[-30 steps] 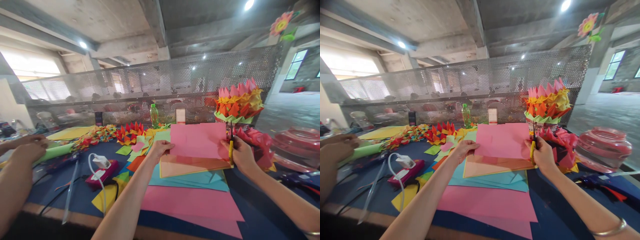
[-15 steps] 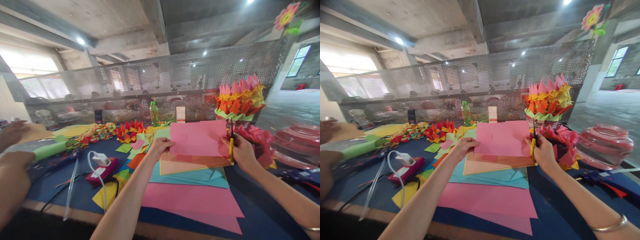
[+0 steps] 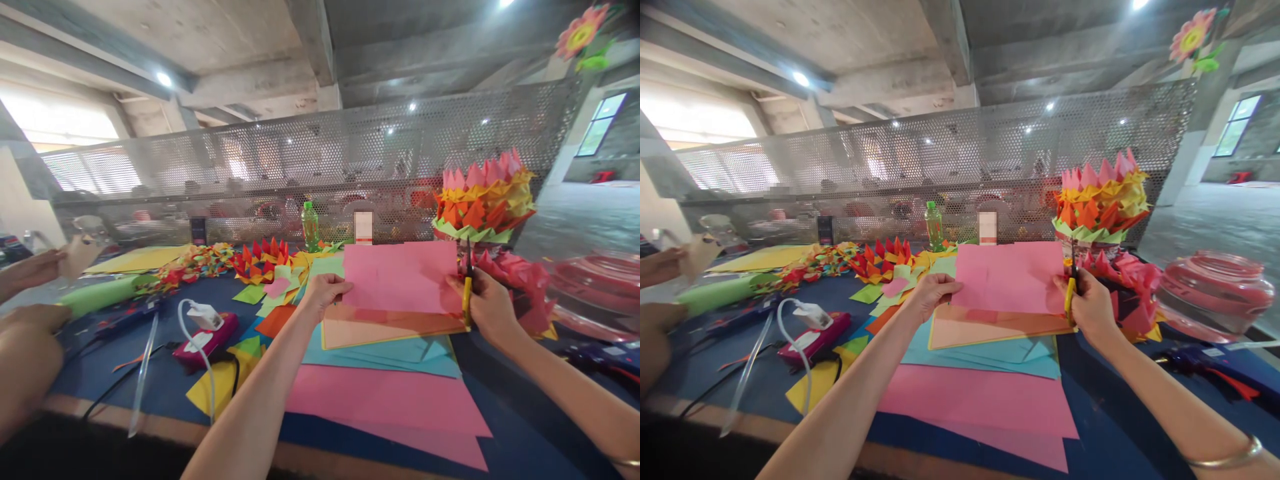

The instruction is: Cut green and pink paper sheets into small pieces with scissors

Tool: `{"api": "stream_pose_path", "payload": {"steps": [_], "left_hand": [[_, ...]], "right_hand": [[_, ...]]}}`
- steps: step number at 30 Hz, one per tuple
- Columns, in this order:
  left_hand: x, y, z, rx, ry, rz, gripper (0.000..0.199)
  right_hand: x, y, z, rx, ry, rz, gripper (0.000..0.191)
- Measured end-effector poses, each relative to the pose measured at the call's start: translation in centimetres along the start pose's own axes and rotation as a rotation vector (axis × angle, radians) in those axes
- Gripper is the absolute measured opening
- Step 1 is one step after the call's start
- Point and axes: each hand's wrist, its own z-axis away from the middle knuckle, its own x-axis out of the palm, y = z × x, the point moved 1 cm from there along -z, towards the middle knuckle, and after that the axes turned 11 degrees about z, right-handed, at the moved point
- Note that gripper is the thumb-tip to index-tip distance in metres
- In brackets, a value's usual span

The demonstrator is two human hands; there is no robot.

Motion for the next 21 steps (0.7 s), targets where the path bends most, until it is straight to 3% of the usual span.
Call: {"api": "stream_pose_path", "payload": {"steps": [16, 21], "left_hand": [[0.6, -0.5, 0.0, 0.066, 0.076, -0.001, 0.026], [1.2, -0.5, 0.4, 0.078, 0.08, 0.032, 0.04]], "right_hand": [[-0.1, 0.5, -0.1, 0.003, -0.013, 0.001, 0.037], [-0.2, 0.9, -0.3, 0.001, -0.02, -0.003, 0.036]]}}
